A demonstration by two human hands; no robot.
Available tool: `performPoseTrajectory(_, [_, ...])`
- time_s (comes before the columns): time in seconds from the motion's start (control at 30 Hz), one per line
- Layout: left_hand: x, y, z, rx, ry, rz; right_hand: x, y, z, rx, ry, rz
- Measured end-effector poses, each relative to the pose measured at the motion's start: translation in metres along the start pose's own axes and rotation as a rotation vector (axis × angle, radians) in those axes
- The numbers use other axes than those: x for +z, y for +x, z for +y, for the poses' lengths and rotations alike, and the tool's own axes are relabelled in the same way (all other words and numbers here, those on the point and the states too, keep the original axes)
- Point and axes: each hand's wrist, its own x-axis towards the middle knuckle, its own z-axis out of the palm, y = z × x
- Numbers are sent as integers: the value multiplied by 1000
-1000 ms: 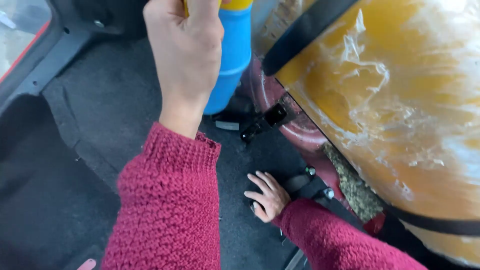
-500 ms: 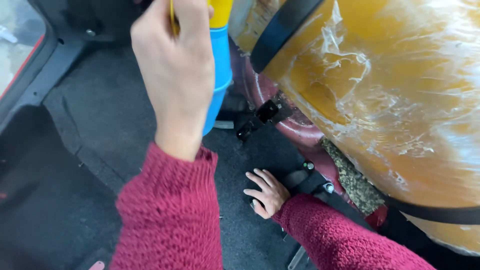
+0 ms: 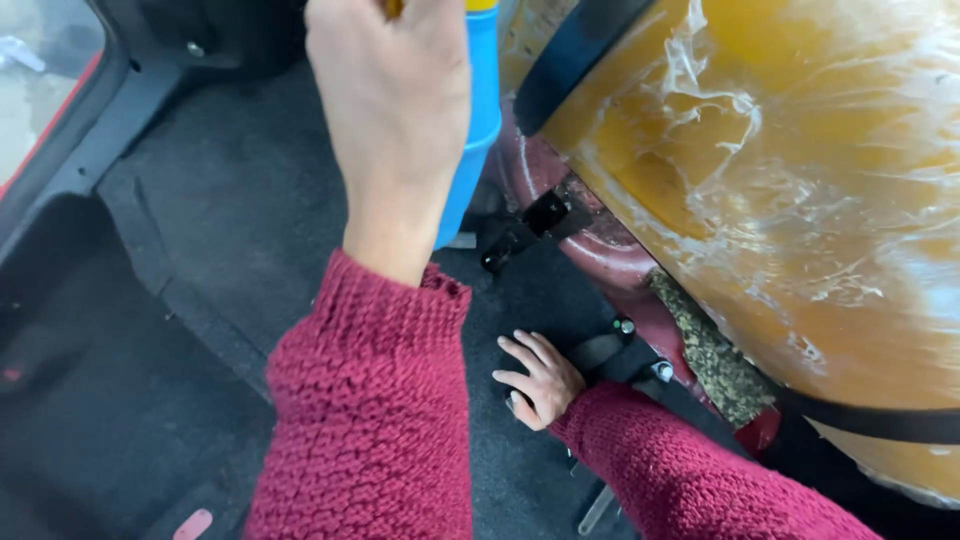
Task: The person uses a handheld pressure sprayer to clean the interior of a red car's trunk. They spray water along the edges, the floor, and the inner surfaces of the trunk lid, focusing on the rubber seals and metal parts.
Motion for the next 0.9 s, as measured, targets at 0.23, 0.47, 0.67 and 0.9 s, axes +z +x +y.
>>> performPoseTrajectory(0.23, [19, 8, -4, 48, 185, 21, -1, -3, -2, 25, 1, 39])
performPoseTrajectory(0.47, [-20, -40, 44, 33, -62, -21, 0, -9, -11, 32, 28, 75])
performPoseTrajectory(0.67, [-47, -52, 50, -263, 11, 19, -4, -3, -9, 40, 60, 14])
performPoseTrajectory(0.9, [-40, -78, 13, -707, -120, 113, -8, 3, -7, 54, 35, -40])
